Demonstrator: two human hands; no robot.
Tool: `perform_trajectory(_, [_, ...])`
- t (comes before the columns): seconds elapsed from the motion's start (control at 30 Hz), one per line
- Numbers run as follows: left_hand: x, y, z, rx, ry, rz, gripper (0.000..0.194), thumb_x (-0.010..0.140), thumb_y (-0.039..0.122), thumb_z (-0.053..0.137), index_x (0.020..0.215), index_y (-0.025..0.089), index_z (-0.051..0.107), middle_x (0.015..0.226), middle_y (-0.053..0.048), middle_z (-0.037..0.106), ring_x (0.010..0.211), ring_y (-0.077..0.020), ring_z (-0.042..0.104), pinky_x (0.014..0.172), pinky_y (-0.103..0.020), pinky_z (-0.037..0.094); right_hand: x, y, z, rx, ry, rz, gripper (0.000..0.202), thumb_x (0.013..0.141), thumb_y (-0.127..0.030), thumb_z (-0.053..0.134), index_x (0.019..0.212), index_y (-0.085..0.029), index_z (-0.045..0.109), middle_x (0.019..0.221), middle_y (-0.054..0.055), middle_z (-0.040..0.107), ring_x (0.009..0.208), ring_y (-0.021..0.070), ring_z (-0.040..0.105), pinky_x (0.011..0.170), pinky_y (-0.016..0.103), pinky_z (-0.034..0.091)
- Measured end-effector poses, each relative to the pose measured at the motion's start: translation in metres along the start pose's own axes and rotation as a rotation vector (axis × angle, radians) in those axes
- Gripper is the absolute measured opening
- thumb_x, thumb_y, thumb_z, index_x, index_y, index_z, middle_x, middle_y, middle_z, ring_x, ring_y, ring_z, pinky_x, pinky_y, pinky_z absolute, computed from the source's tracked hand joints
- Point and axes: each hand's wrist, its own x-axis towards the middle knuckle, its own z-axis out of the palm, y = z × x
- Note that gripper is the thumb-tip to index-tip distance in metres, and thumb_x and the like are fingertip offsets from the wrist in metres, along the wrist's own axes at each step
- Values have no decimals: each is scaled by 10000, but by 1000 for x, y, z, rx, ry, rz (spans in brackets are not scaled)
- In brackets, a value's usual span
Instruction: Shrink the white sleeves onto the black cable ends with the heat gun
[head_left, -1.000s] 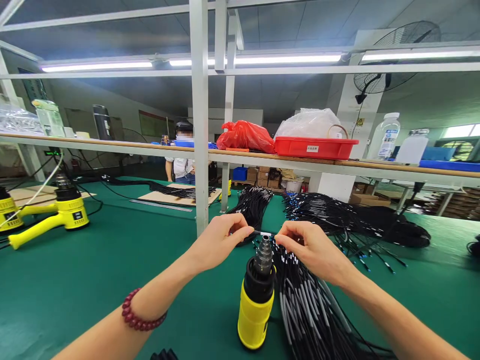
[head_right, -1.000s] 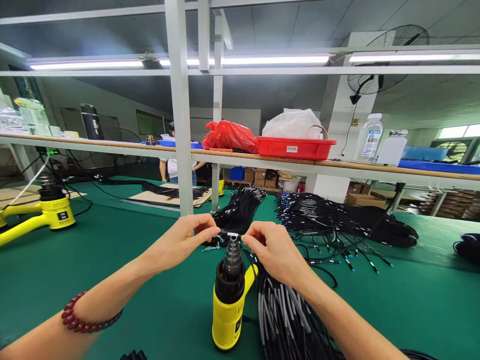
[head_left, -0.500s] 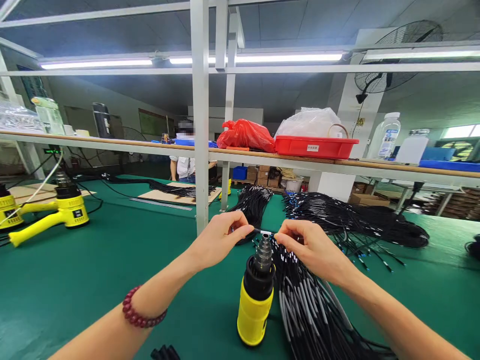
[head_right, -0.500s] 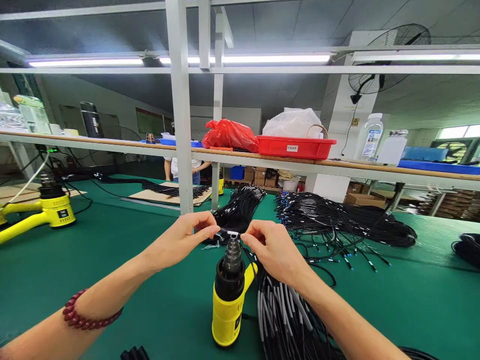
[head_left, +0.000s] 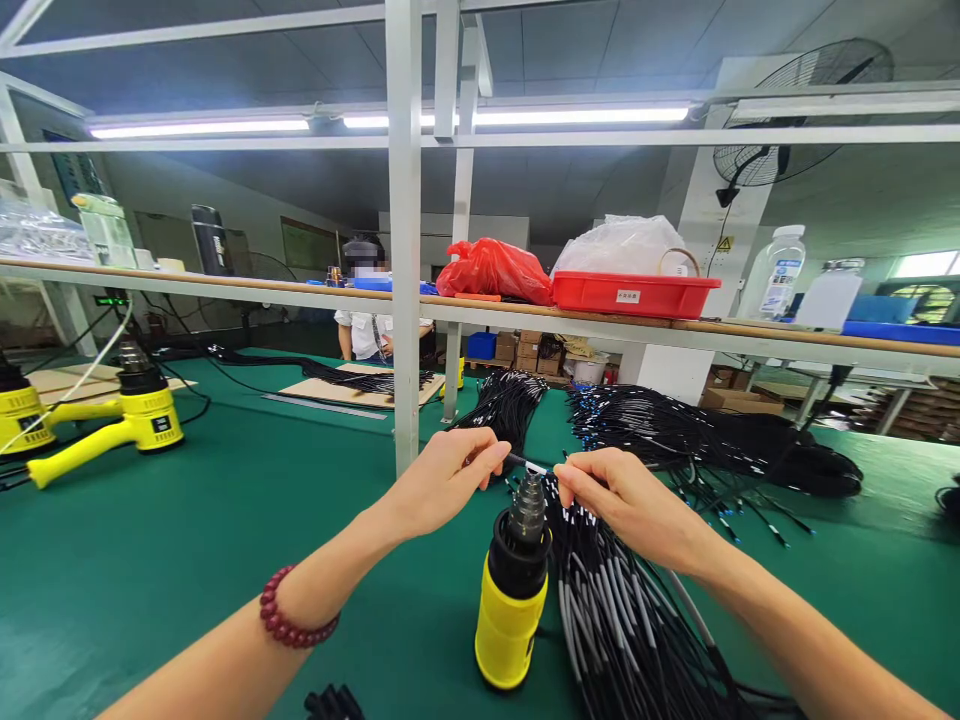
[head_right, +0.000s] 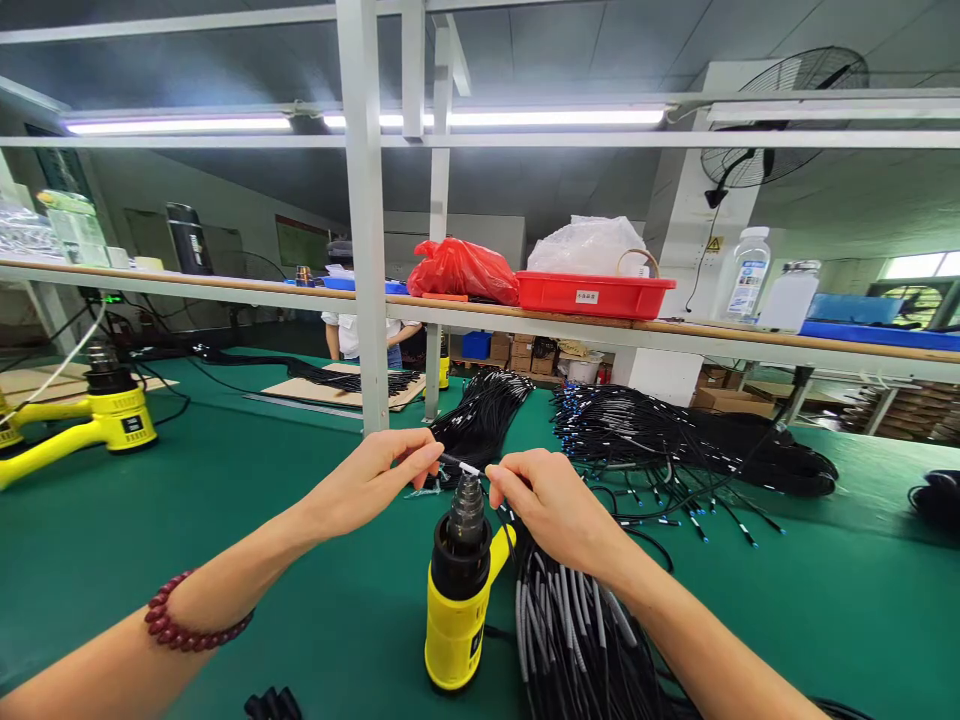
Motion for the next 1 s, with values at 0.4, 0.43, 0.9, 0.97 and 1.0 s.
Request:
perform_trajectory(0.4, [1, 2, 2, 18, -15, -20, 544, 977, 474, 318, 515, 187, 346, 500, 54, 332, 489, -100, 285, 507, -254, 226, 5, 3, 2, -58, 52, 6, 440, 974, -393, 355, 601, -195, 479, 553, -31, 430, 555, 137, 377, 558, 267, 258])
perform_trajectory(0.43, [1, 1, 2, 20, -17, -29, 550, 976, 480, 320, 512, 186, 348, 492, 56, 327, 481, -98, 281, 505, -255, 223, 6, 3, 2, -55, 47, 16, 446, 972, -400, 357, 597, -194, 480, 543, -34, 419, 544, 134, 368, 553, 268, 252])
perform_trajectory(0.9, [1, 3, -1, 16, 43, 19, 363, 951, 376, 437, 650, 180, 484, 632, 36, 496, 626, -124, 422, 594, -248, 315, 8, 7, 5, 33, 86, 18, 409, 944, -433, 388, 625, -195, 481, 571, -33, 411, 563, 137, 350, 550, 264, 241])
perform_trajectory(0.97, [1, 3, -1, 9, 18, 5, 477, 976, 417, 368, 567, 179, 430, 556, 41, 448, 560, -113, 394, 569, -253, 301, 8, 3, 5, 11, 73, 25, 439, 958, -423, 358, 598, -194, 463, 549, -35, 386, 547, 134, 332, 548, 267, 230])
perform_trajectory(1.0, [1, 2, -1, 3, 7, -4, 507, 980, 433, 351, 546, 179, 413, 535, 43, 433, 538, -109, 382, 559, -254, 296, 8, 2, 5, 4, 73, 25, 445, 961, -419, 351, 593, -194, 458, 545, -34, 384, 544, 134, 330, 548, 268, 229])
